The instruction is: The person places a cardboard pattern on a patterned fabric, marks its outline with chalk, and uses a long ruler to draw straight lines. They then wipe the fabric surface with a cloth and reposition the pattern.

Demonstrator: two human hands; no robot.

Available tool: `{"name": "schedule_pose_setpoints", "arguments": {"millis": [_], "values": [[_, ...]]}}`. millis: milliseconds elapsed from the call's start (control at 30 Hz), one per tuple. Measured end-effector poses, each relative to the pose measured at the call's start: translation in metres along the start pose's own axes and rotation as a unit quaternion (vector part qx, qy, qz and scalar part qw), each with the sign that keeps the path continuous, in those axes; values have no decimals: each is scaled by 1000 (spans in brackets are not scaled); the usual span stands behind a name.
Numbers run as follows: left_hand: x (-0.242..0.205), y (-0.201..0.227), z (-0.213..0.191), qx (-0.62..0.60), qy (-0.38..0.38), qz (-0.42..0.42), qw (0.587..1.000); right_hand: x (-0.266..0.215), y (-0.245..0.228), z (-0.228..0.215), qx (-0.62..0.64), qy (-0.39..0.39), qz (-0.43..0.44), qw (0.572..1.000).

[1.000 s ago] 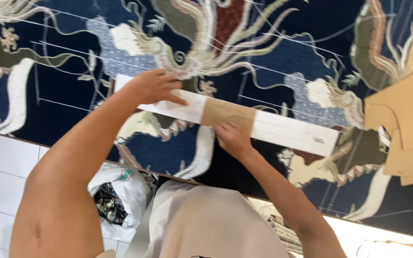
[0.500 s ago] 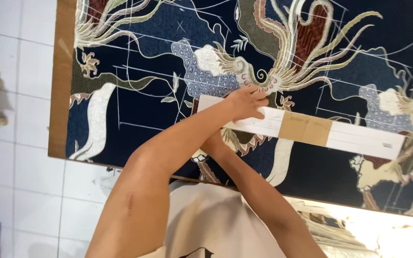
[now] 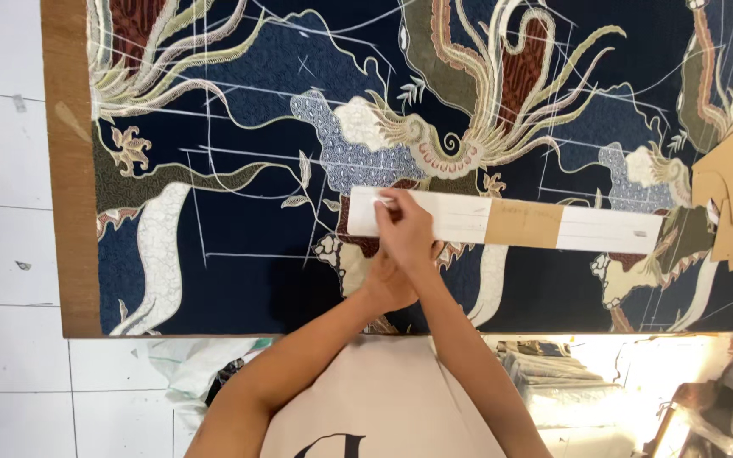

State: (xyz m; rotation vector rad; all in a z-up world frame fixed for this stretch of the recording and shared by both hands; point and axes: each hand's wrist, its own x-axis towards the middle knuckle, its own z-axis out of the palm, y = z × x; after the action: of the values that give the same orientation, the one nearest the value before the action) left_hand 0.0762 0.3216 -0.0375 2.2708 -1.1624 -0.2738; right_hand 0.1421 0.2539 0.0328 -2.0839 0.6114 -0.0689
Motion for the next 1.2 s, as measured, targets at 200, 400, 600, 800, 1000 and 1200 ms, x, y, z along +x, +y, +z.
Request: {"name": "schedule_pose_setpoints", "arguments": {"millis": [200,400,600,800,1000,1200], "values": [[3,-1,3,-19,-34,-16,999,29,5,45,-90,-25,-35,995],[-4,-5,31,-28,-52,-4,998,26,12,53,-125,-37,-143,981],[-3,-6,40,21,10,22,999,-45,15,36,-213,-151,-116,958],[6,8,-3,79,108,5,991,-85,42,-57,93,-110,9,990],[26,18,-43,-12,-40,-36,998,-115,136,-166,441,-15,221,870],[10,-42,-79,-82,184,-135,970,-117,240,-278,-40,204,139,968]]}}
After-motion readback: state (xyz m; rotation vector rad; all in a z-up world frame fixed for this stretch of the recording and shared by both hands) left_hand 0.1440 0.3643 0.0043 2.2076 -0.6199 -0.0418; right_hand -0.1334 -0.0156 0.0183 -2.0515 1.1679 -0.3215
